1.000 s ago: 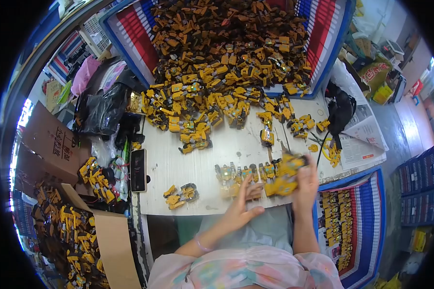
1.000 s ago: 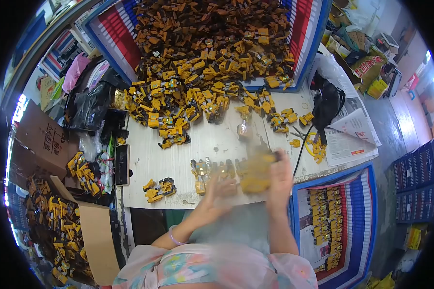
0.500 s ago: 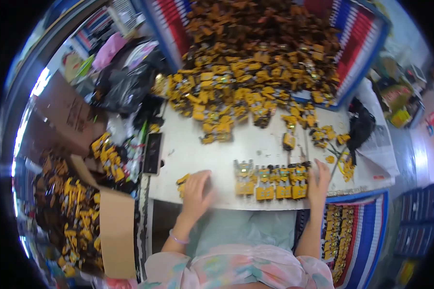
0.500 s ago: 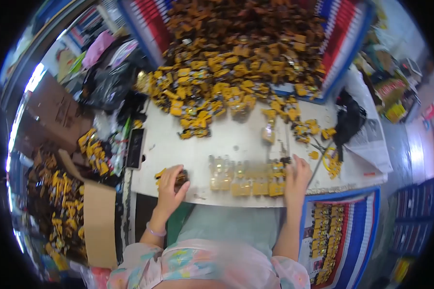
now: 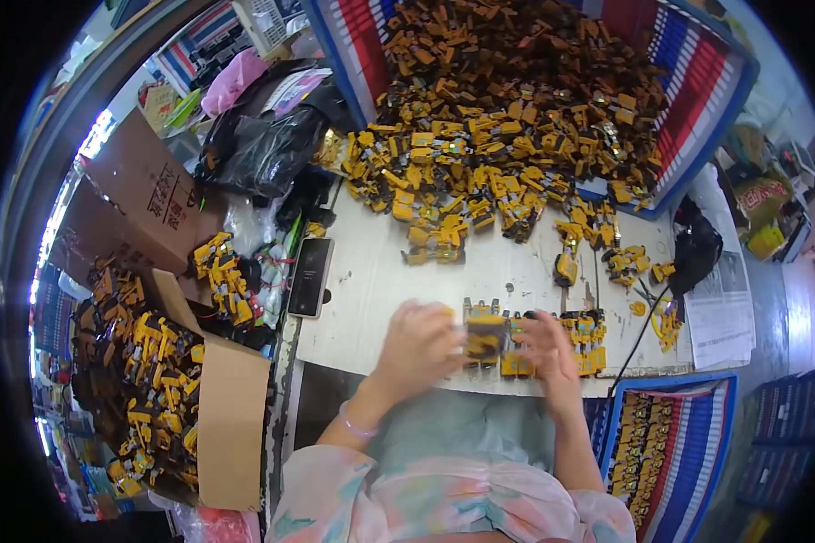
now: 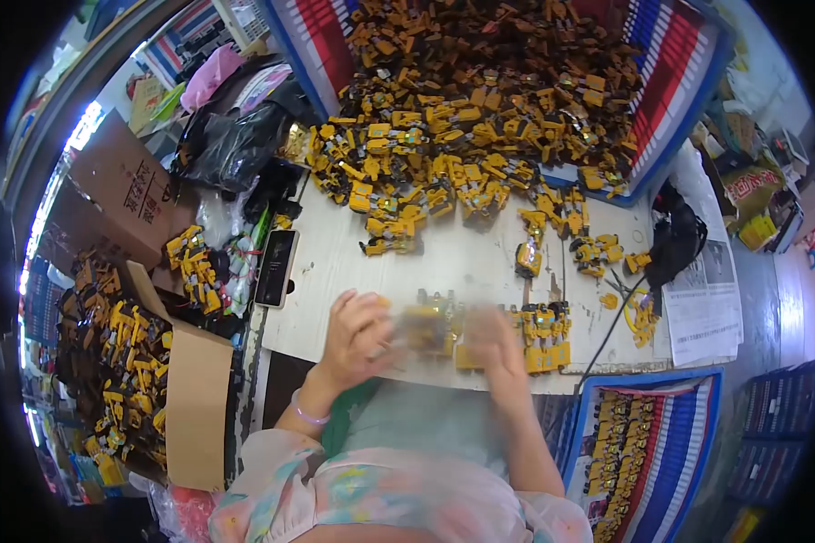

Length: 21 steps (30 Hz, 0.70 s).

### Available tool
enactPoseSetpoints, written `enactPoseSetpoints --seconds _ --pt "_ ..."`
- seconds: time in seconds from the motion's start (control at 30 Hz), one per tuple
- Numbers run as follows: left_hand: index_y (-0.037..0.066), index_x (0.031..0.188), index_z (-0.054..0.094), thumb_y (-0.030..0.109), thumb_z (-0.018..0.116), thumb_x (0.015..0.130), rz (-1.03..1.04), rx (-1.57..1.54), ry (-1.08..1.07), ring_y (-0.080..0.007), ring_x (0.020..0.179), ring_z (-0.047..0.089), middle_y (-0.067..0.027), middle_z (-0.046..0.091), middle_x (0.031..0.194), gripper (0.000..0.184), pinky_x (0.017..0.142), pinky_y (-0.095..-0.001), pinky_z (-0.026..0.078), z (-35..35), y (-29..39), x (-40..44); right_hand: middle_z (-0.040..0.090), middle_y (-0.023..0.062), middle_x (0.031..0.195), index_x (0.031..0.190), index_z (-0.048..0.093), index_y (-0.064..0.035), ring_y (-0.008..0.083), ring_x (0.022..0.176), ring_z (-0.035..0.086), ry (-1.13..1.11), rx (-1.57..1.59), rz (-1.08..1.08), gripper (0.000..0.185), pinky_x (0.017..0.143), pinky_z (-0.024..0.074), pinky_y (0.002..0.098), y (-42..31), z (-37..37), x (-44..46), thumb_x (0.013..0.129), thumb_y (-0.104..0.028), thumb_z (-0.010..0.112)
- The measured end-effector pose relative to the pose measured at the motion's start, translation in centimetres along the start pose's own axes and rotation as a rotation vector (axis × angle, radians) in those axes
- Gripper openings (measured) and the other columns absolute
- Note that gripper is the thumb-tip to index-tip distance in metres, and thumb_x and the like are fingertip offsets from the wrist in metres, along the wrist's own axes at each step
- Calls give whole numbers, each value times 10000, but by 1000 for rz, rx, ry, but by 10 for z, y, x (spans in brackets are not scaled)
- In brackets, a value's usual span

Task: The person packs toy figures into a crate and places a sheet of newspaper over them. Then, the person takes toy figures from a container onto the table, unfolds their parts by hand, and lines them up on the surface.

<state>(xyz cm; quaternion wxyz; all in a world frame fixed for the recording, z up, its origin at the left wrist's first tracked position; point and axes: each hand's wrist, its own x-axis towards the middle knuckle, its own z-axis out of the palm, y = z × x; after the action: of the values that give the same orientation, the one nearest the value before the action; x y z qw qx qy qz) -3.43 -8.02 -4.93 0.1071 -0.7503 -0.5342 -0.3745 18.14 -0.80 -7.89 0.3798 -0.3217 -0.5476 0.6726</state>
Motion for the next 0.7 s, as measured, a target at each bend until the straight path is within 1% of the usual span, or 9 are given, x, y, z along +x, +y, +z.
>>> enactPoseSetpoints --seconds 0.1,0.13,0.27,0.37,0.4,0.5,0.53,0.63,0.7 --pt "139 1143 542 223 692 665 261 -33 -32 -252 1175 424 -56 441 1164 508 970 -520 295 20 15 4 415 99 1301 1340 329 -40 202 1190 403 -210 719 471 490 996 316 339 -23 15 -3 906 -227 459" --pt "137 1279 434 218 694 672 283 -136 -45 -289 1255 339 -86 339 1303 666 1004 -533 247 26 18 11 409 95 1308 1339 330 -37 187 1183 414 -140 541 383 506 974 352 329 -23 17 -3 875 -134 509" --pt "78 1385 191 255 710 671 -64 -549 35 -413 1304 171 -223 131 1416 900 1048 -487 173 38 24 -3 441 84 1270 1314 376 -42 165 1116 468 -92 259 174 603 903 412 279 -33 11 -9 756 50 586" --pt "59 1383 187 243 679 678 -270 -867 51 -398 1319 129 -244 118 1412 879 1051 -452 167 39 33 -3 497 103 1137 1315 335 11 170 1020 511 -38 110 34 554 851 442 269 -22 10 -13 816 -21 573" --pt "59 1382 183 230 652 683 -267 -860 17 -377 1325 120 -233 92 1420 858 1053 -444 158 40 35 -8 517 64 1057 1250 399 -12 117 930 513 5 37 -25 440 760 449 227 -14 9 -11 841 -48 554" --pt "61 1373 207 251 646 691 -225 -1043 26 -366 1324 129 -226 80 1419 833 1053 -437 160 40 43 -7 511 30 984 1156 432 -58 69 814 486 123 465 86 326 661 418 194 -9 16 -12 854 -76 554" --pt "66 1376 176 265 631 700 -200 -1019 -15 -347 1328 133 -209 79 1419 838 1055 -430 158 42 43 -11 500 19 948 1090 426 -95 46 736 444 240 429 74 289 598 373 181 -17 24 -10 846 -97 580" --pt "73 1388 102 283 622 707 -243 -1283 41 -330 1331 134 -206 84 1415 882 1057 -428 159 48 53 -20 503 34 997 1151 403 -85 74 812 489 272 391 -23 377 677 418 200 -25 22 -5 830 -97 601" --pt "75 1400 14 224 597 753 -401 -1412 39 -322 1296 236 -182 102 1419 884 1046 -435 202 39 57 -8 484 73 1119 1218 385 -40 123 962 506 250 351 -77 466 822 428 240 -19 15 -4 810 -59 609"
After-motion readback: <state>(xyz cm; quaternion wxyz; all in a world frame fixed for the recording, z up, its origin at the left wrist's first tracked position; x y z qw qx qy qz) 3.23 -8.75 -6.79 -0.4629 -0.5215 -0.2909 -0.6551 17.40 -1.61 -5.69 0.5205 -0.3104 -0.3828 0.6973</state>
